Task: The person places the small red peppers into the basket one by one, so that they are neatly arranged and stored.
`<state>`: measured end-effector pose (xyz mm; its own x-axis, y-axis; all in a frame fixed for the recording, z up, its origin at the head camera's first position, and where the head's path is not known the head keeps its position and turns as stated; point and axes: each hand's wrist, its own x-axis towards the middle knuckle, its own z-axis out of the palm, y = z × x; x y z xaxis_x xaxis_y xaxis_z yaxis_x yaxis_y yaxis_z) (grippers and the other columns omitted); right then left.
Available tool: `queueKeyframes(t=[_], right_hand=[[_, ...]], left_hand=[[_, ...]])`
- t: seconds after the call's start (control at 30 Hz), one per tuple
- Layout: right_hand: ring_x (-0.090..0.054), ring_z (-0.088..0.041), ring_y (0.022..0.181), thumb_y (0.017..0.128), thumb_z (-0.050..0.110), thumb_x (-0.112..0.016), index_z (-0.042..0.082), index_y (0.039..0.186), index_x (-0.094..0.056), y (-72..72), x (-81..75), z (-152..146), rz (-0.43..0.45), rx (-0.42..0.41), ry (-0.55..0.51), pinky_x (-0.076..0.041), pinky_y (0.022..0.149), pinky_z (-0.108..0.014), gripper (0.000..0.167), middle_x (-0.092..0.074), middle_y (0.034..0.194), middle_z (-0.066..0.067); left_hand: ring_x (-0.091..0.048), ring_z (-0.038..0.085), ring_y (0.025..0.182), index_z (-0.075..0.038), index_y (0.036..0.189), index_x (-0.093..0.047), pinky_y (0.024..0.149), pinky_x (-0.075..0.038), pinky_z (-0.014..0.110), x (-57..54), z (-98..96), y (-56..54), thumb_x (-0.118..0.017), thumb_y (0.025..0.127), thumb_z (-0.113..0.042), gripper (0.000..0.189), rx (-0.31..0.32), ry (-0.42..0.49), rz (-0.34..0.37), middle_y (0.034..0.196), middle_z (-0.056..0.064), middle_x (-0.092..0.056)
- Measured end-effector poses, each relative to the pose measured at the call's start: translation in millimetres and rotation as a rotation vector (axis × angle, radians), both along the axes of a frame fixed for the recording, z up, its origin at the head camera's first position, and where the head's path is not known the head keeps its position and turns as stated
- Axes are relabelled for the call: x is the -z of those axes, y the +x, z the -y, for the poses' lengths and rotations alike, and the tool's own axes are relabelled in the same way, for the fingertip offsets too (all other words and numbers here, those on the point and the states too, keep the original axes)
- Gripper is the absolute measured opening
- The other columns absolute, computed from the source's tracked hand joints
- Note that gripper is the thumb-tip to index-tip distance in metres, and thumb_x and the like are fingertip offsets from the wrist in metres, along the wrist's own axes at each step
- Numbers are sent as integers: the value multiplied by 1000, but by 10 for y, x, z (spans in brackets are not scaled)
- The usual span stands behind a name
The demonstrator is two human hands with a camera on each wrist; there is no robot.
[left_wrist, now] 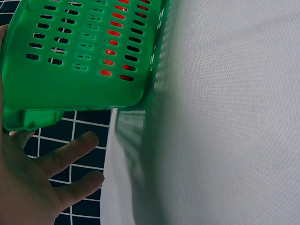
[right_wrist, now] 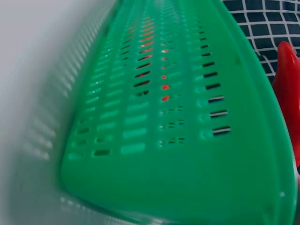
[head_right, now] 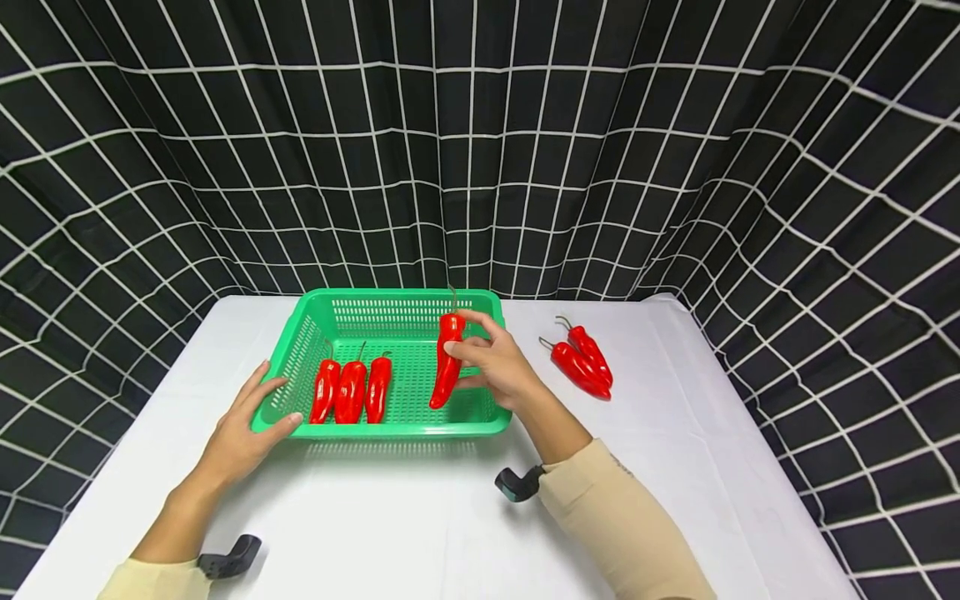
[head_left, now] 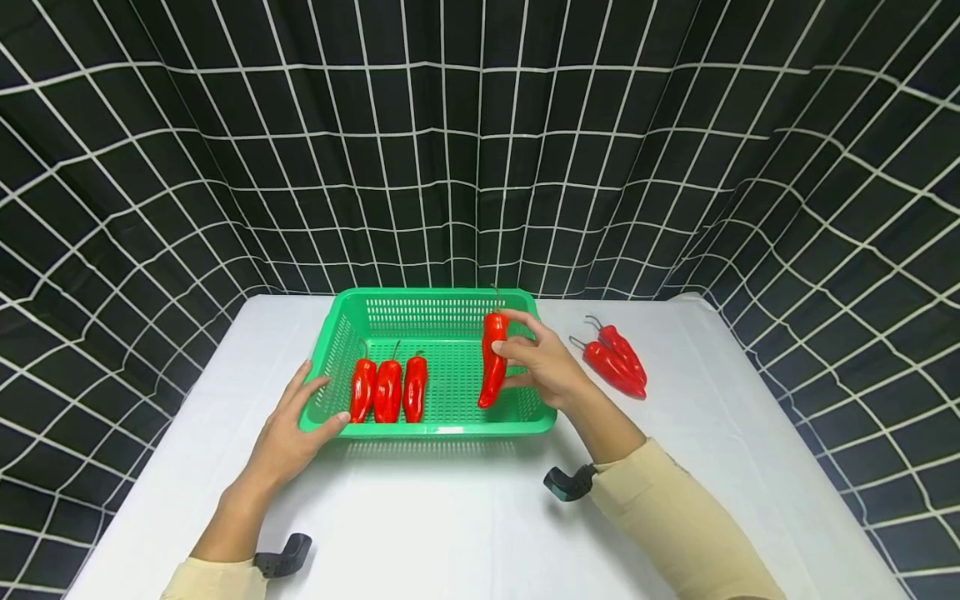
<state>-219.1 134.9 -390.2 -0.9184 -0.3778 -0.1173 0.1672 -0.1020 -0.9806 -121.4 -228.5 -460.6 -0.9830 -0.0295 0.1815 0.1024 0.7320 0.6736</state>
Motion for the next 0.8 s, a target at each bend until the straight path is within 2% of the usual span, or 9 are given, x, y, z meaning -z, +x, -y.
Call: queueKeyframes(t=[0.3,0.5,0.8], right_hand=[[-62,-36,91,88,14,-71,21,138,-45,-83,95,220,37,-29,84,-55,70,-53,57,-60,113,-21],[-65,-35,87,87,13,-71,21,137,-46,-138,187,349,62,-36,141,-53,73,-56,56,-63,111,-19],[-63,-42,97,87,12,-71,19,138,-45,-176,211,475,93,-63,181,-52,76,-57,58,-62,113,-18]], left_hand=[[-25,42,138,-12,141,-47,95,-28,71,2,6,4,-67,87,-46,66,1,4,1,159,5,-16],[-24,43,138,-12,141,-46,96,-27,71,1,3,16,-66,88,-46,66,2,11,6,159,5,-15],[-26,44,136,-12,140,-47,94,-28,72,18,7,-2,-67,87,-45,65,8,8,-11,159,5,-15]])
